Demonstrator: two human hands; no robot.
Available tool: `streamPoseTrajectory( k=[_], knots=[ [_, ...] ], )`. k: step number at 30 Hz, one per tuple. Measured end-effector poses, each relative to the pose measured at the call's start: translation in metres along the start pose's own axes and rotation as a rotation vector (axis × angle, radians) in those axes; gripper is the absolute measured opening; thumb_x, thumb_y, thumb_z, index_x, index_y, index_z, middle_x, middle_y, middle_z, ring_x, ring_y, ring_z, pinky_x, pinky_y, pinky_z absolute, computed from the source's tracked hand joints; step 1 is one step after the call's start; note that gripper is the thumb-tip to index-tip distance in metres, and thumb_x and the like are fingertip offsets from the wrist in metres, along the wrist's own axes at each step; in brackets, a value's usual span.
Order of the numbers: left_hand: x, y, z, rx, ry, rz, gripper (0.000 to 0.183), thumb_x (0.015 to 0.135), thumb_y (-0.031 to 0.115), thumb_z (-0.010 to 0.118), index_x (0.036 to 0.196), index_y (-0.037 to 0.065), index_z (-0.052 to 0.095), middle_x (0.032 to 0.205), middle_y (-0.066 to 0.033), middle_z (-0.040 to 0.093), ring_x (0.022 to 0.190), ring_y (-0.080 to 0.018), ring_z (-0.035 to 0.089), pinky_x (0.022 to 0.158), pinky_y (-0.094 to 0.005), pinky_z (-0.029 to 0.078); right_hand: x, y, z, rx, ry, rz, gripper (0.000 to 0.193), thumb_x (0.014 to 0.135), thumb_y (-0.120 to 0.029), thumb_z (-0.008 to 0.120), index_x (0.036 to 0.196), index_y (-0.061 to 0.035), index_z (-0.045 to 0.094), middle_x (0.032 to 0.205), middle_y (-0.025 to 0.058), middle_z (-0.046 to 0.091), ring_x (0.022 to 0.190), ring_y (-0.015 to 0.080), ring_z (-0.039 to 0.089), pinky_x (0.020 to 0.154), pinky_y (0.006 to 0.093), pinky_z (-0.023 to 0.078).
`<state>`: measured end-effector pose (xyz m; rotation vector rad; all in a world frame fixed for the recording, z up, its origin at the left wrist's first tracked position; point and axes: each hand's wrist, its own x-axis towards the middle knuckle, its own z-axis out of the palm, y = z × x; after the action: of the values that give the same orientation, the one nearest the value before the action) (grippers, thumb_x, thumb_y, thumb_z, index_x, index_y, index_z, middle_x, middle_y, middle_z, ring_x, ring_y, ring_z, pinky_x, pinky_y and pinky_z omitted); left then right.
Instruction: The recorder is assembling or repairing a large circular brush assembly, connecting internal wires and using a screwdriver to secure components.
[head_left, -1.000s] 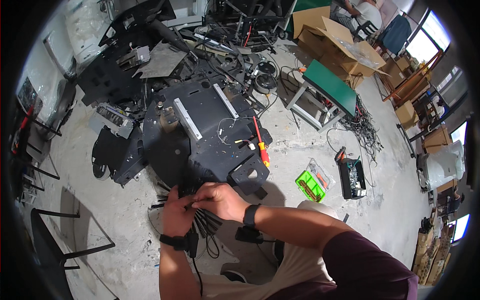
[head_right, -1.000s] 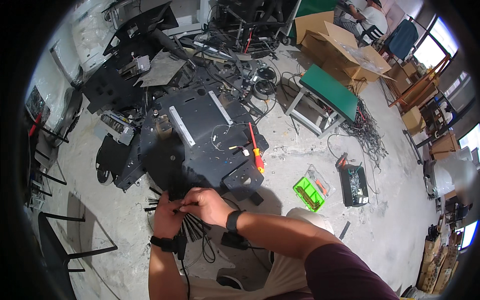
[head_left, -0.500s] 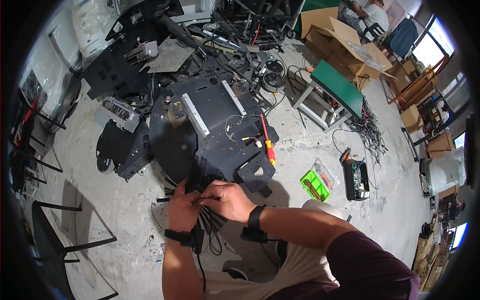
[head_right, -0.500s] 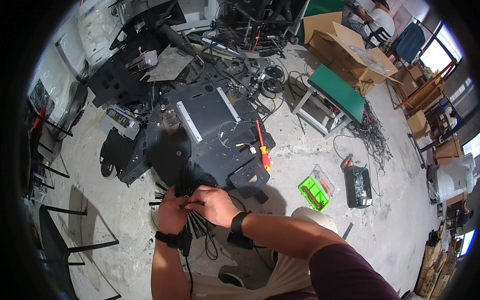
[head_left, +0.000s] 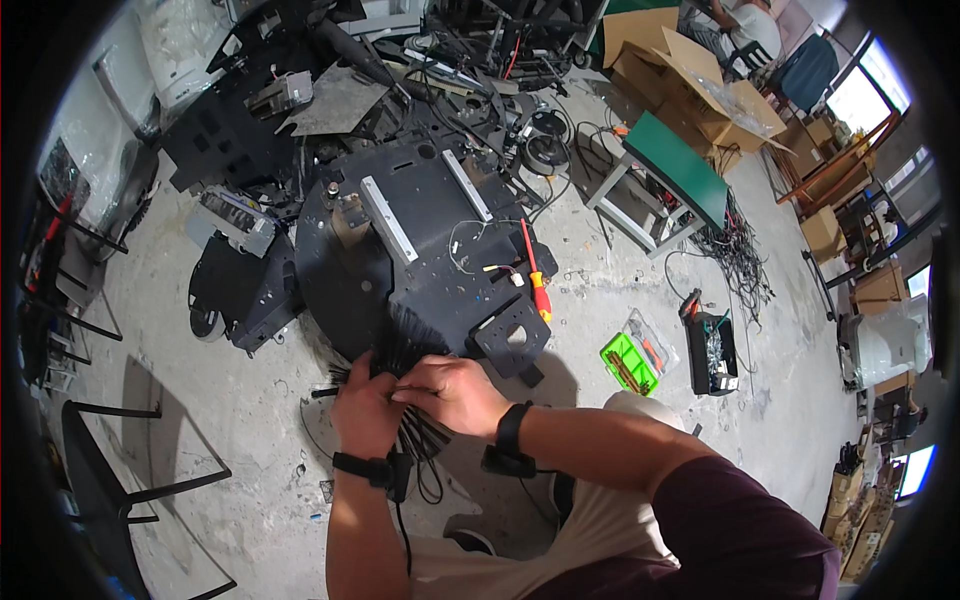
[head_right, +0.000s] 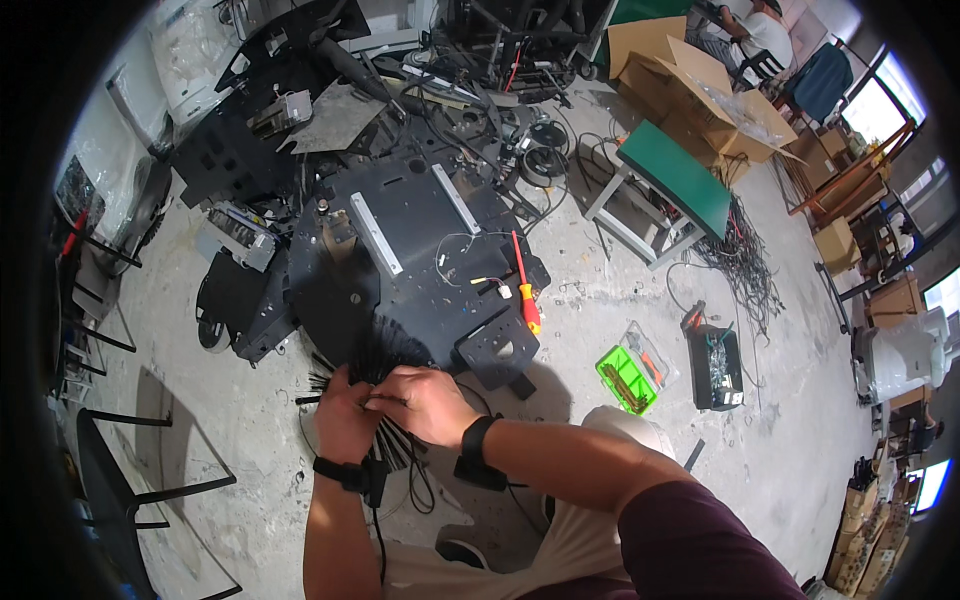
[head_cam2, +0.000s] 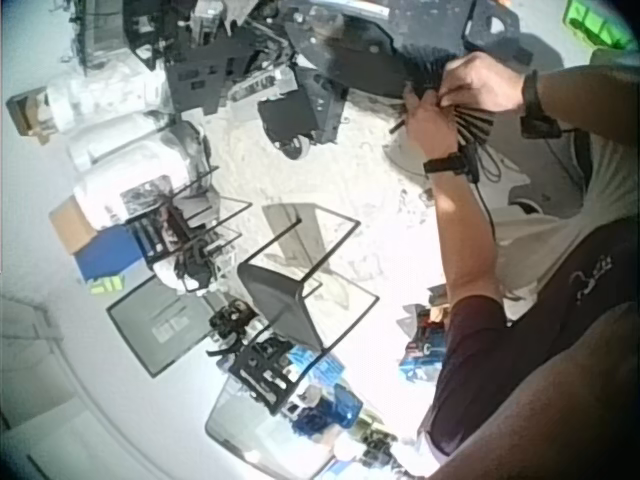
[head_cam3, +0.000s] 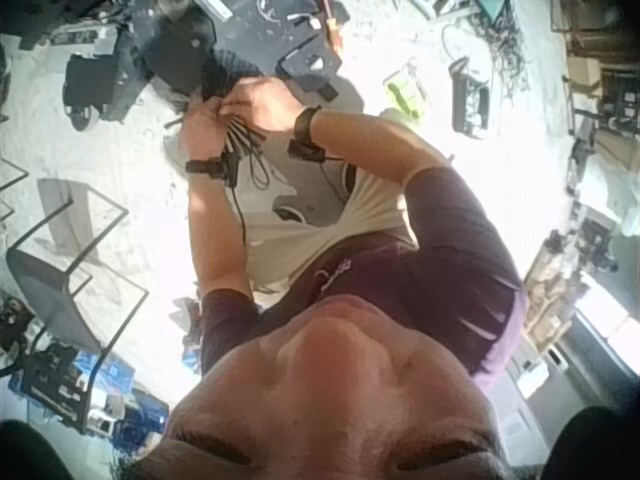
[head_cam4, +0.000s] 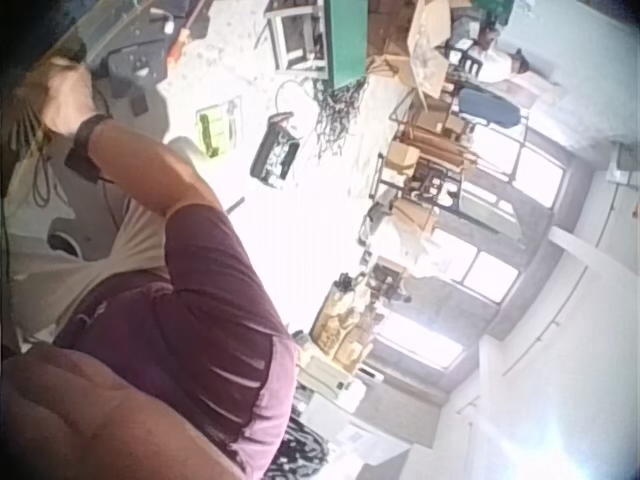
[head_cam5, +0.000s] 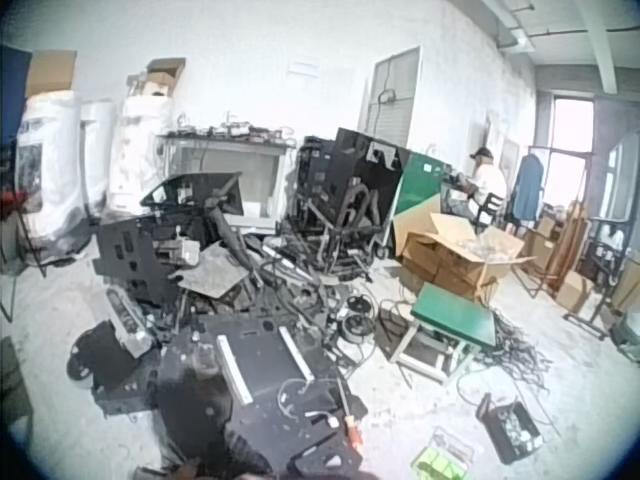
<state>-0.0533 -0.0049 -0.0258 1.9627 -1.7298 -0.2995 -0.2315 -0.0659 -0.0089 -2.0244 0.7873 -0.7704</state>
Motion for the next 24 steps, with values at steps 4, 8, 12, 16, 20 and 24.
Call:
streamPoseTrajectory(
  k=[4,8,12,16,20,24],
  knots=[
    [0.004,-0.009,-0.006,-0.116,-0.087,-0.037,0.015,0.076,0.013,0.082,0.091,0.013,0.079,0.136,-0.0204,0.066,0.104,-0.0412,0.072,0.084,-0.047,0.06,0.001,0.005,-0.002,0.004,-0.021,-0.06,0.015,0.094,-0.017,0.074,0.101,-0.0038,0.078,0.101,0.0117,0.075,0.095,0.0346,0.073,0.085,0.0445,0.058],
    [0.005,-0.024,-0.007,-0.414,-0.161,0.023,0.024,0.078,0.009,0.081,0.102,0.013,0.083,0.139,-0.0249,0.064,0.116,-0.0431,0.069,0.094,-0.0452,0.058,0.0,0.008,-0.005,-0.092,-0.064,-0.164,0.015,0.094,-0.014,0.073,0.105,-0.0054,0.078,0.101,0.0109,0.075,0.096,0.0351,0.073,0.086,0.0445,0.058],
    [0.003,-0.028,-0.003,-0.391,-0.159,0.045,0.023,0.081,0.009,0.082,0.103,0.013,0.084,0.141,-0.0266,0.063,0.122,-0.0439,0.067,0.1,-0.0456,0.056,0.006,0.01,-0.009,-0.115,-0.137,-0.19,0.018,0.095,-0.014,0.075,0.111,-0.0056,0.078,0.105,0.0101,0.076,0.094,0.0325,0.074,0.089,0.0431,0.058],
    [0.005,-0.023,-0.002,-0.387,-0.155,0.034,0.022,0.082,0.013,0.084,0.103,0.013,0.084,0.14,-0.0257,0.064,0.12,-0.0429,0.068,0.099,-0.0457,0.056,0.006,-0.001,-0.008,0.058,-0.063,-0.015,0.02,0.093,-0.017,0.075,0.11,-0.0072,0.077,0.102,0.0119,0.074,0.095,0.0347,0.073,0.084,0.0431,0.059],
    [0.005,-0.025,0.0,-0.346,-0.124,0.044,0.023,0.081,0.017,0.087,0.103,0.014,0.085,0.141,-0.0232,0.065,0.117,-0.04,0.07,0.098,-0.0444,0.057,0.009,-0.022,-0.016,0.089,0.026,-0.003,0.025,0.09,-0.021,0.084,0.106,-0.005,0.075,0.097,0.0098,0.073,0.088,0.0296,0.074,0.074,0.037,0.06],
    [0.003,-0.026,0.001,-0.358,-0.124,0.021,0.023,0.079,0.015,0.087,0.102,0.016,0.086,0.142,-0.0206,0.066,0.116,-0.0378,0.071,0.097,-0.0431,0.058,0.012,-0.037,-0.029,-0.164,0.01,-0.119,0.032,0.086,-0.03,0.088,0.094,-0.0035,0.073,0.09,0.0097,0.071,0.079,0.0291,0.073,0.068,0.0377,0.058]
  ],
)
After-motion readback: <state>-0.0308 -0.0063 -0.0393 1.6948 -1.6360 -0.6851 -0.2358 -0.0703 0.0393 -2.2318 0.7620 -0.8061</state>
